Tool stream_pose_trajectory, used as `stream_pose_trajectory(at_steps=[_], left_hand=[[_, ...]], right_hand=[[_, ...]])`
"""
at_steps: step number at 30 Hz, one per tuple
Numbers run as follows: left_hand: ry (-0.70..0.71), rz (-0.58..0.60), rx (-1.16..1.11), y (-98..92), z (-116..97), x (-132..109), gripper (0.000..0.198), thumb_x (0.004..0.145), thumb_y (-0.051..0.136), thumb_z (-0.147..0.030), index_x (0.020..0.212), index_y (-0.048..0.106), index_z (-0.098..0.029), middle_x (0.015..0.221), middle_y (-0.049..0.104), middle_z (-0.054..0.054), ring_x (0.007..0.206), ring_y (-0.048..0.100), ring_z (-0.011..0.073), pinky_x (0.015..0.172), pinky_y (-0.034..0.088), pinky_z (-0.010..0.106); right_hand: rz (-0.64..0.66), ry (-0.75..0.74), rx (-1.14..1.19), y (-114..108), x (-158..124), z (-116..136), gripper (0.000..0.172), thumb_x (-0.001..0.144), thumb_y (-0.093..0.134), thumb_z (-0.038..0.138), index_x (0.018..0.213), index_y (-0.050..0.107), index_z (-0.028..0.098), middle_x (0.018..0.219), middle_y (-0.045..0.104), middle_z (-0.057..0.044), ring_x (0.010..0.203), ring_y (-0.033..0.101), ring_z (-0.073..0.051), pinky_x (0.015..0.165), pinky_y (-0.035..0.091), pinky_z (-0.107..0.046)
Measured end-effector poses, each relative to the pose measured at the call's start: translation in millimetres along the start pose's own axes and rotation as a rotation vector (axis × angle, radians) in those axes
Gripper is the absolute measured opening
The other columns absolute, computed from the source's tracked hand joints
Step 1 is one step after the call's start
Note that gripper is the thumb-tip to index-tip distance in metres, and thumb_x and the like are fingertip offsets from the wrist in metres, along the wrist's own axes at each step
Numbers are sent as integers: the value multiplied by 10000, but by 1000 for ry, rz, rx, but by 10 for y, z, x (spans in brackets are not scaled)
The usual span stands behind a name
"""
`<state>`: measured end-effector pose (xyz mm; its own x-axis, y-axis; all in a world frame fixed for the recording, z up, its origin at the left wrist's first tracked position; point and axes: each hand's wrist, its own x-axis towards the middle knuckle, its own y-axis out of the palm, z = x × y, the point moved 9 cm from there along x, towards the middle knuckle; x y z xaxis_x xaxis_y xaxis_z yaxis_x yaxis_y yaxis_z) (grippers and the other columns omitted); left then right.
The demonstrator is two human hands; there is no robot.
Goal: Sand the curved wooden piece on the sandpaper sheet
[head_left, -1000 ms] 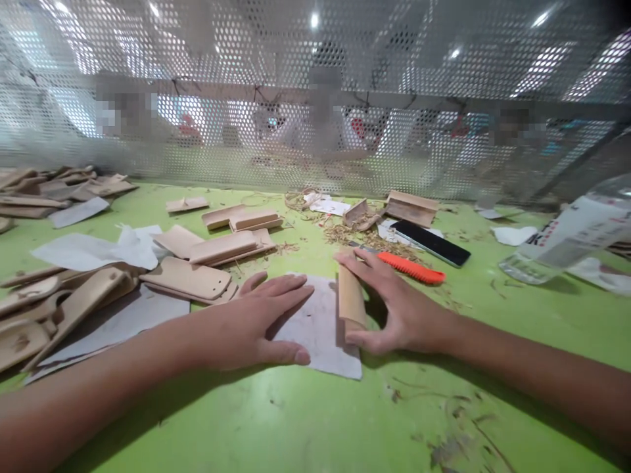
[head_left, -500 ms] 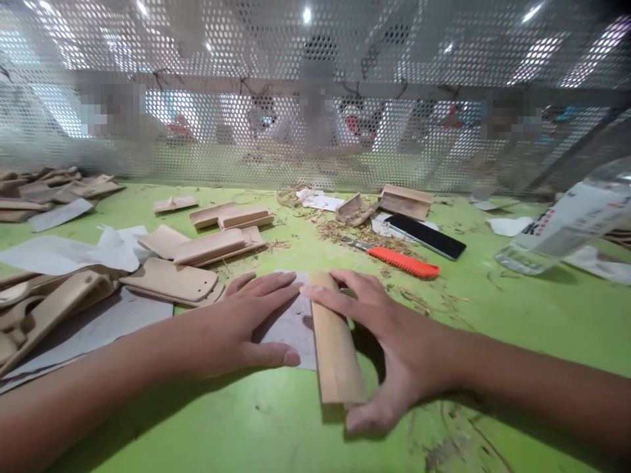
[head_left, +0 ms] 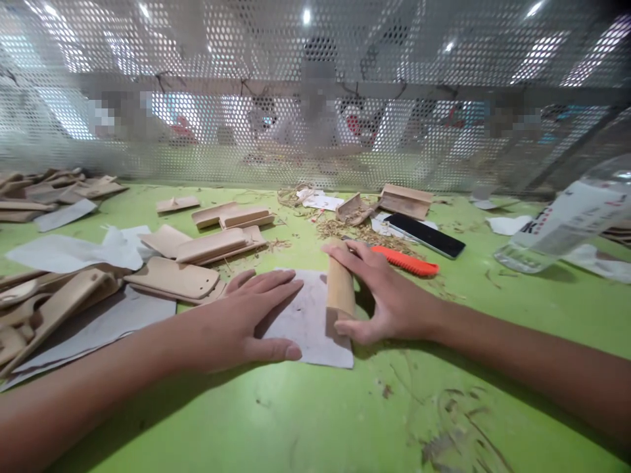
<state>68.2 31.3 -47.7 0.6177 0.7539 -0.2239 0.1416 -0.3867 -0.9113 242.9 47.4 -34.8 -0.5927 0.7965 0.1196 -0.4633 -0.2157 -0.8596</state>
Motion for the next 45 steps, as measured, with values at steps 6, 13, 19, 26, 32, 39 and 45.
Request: stream_pose_trajectory(at_steps=[6,13,19,26,32,39,45], left_hand=[[-9,3,-14,4,5,-3,962,924,555,-796,1669,263,-262,1734,189,105,1569,150,447,1236,147,654],[53,-22,6,-11,-41,8,878,955,527,-777,1649,315,-284,1720,240,119,1559,202,435,1228,159,652],[-16,4,20,4,12,12,986,925,532,-807,1677,231,-246,1735,181,118,1565,157,455,1230,150,662],[17,-9,14,-13,-45,9,920,938,513,-801,1654,314,-259,1727,223,104,1559,200,440,1233,180,649],[-1,-11,4,5,-7,30,958,922,521,-812,1664,283,-255,1731,204,96,1561,185,451,1224,212,654],[-34,-7,15,-9,2,18,992,911,547,-809,1670,258,-239,1730,194,112,1563,181,451,1232,180,652],[42,-19,6,-22,-50,13,886,942,547,-772,1650,316,-292,1719,238,107,1553,231,433,1219,199,661]], right_hand=[[106,-133,35,106,-46,146,1214,574,828,728,1625,343,362,1624,283,-162,1452,347,-516,1160,299,-722],[136,-194,70,135,-78,263,1204,572,813,763,1615,356,369,1628,253,-171,1454,353,-518,1146,324,-710],[47,32,0,30,19,-7,1146,702,765,715,1652,276,302,1684,166,-196,1515,240,-516,1173,243,-735],[169,-143,67,131,-27,173,1159,607,831,674,1610,353,346,1661,204,-178,1479,320,-508,1153,314,-707],[72,-67,61,62,4,108,1116,655,809,685,1608,353,327,1653,222,-180,1488,332,-474,1181,305,-671],[29,35,48,9,34,-33,1125,694,798,684,1622,299,288,1669,189,-189,1487,339,-456,1178,338,-662],[174,-143,145,148,-72,270,1231,535,891,705,1597,342,408,1661,235,-134,1453,401,-468,1157,370,-653]])
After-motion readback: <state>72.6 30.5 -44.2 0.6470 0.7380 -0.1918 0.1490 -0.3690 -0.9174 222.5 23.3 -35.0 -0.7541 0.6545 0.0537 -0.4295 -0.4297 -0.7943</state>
